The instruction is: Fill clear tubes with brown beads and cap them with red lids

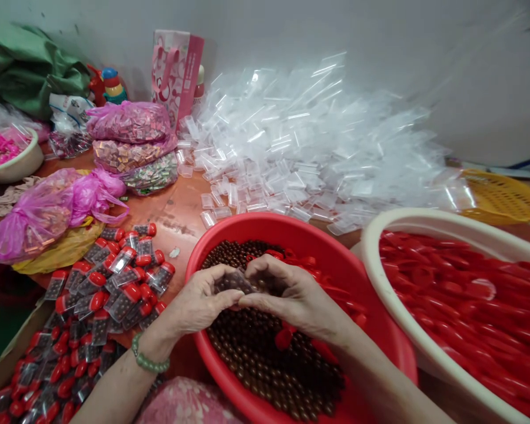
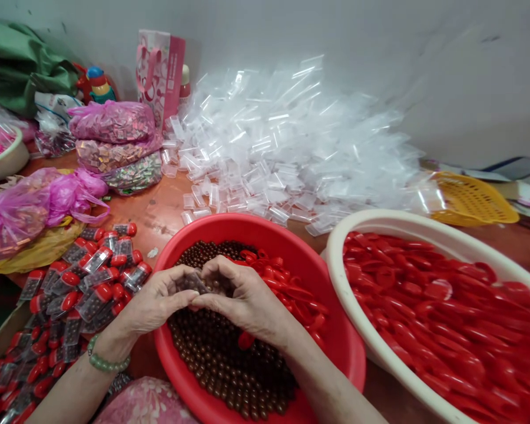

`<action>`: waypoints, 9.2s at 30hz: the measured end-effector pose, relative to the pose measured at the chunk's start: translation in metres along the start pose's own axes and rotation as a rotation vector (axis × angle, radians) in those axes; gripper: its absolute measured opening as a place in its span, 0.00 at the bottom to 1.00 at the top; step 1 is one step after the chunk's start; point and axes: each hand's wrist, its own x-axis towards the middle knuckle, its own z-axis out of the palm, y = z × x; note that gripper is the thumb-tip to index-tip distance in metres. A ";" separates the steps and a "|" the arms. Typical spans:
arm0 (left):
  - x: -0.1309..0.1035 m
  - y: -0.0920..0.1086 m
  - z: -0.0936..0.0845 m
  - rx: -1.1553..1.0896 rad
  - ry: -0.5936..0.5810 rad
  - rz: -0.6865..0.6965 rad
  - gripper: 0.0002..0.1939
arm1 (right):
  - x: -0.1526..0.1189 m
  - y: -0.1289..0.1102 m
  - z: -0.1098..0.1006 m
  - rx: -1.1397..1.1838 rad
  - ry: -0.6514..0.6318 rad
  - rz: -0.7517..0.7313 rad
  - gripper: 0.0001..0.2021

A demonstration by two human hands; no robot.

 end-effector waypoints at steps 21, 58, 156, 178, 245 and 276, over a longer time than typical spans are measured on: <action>0.003 -0.004 -0.002 0.065 -0.061 -0.011 0.08 | 0.003 0.000 -0.001 0.021 -0.144 0.079 0.18; 0.010 0.006 0.000 -0.236 -0.062 -0.037 0.21 | -0.024 0.024 -0.026 -1.347 -0.031 0.311 0.09; 0.003 -0.008 0.027 -0.170 0.207 -0.043 0.20 | -0.040 -0.005 0.010 -0.534 0.206 -0.251 0.19; 0.003 -0.007 0.023 -0.100 0.233 -0.082 0.13 | -0.045 0.007 0.009 -0.490 0.275 -0.243 0.15; 0.007 -0.021 0.016 -0.173 -0.199 -0.218 0.23 | -0.037 0.000 0.021 -1.057 0.145 -0.392 0.36; 0.007 -0.024 0.037 0.087 0.113 -0.277 0.28 | -0.032 0.015 0.026 -1.173 0.214 -0.642 0.33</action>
